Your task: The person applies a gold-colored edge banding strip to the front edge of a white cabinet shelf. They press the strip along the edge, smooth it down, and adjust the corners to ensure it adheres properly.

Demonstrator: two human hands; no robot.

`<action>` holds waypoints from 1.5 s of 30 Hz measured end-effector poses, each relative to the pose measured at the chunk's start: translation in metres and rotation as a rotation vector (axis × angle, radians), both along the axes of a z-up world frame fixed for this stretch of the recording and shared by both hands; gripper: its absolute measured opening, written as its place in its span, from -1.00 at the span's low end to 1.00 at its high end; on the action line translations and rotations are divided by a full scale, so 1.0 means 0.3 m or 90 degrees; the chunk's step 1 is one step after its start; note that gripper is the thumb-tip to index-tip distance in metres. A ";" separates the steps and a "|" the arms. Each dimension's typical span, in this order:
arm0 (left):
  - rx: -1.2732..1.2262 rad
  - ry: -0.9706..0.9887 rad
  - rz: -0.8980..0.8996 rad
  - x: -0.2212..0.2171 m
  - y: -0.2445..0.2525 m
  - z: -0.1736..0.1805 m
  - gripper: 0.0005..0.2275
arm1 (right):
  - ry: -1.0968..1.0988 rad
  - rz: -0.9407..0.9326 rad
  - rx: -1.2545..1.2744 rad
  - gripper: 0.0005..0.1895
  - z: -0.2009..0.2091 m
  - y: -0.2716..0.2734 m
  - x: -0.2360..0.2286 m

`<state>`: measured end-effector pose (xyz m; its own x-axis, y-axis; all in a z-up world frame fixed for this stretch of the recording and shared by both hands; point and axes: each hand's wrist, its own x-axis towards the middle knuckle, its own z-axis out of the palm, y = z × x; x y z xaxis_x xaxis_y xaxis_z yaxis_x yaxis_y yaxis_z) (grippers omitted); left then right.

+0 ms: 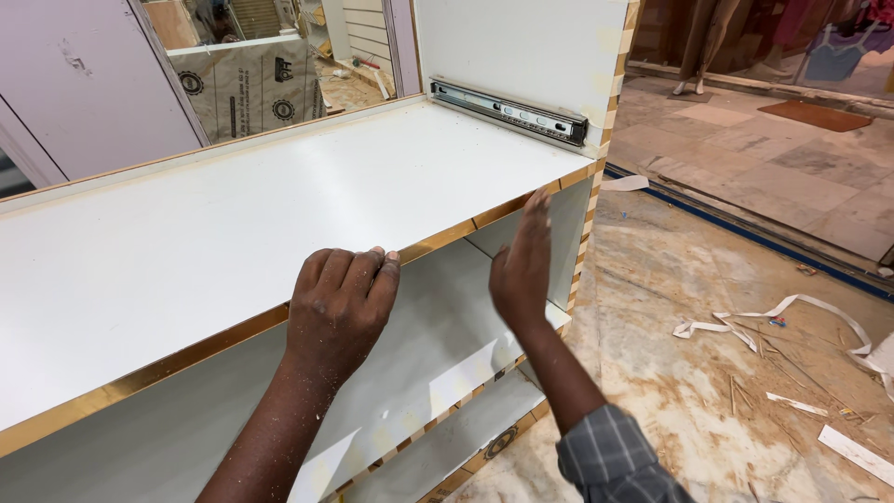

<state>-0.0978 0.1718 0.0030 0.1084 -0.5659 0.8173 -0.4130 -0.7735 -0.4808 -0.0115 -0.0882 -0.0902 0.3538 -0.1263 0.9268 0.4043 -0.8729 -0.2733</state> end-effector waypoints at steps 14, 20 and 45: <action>-0.009 0.005 -0.016 0.008 0.016 -0.011 -0.91 | 0.065 -0.042 0.127 -0.13 0.073 -0.137 0.104; -0.002 0.000 -0.008 0.000 0.024 -0.006 -0.90 | 0.014 -0.046 0.036 -0.12 0.022 0.110 -0.022; -0.013 0.016 -0.020 0.002 0.033 -0.016 -0.89 | -0.035 0.008 -0.028 -0.18 -0.004 0.332 -0.160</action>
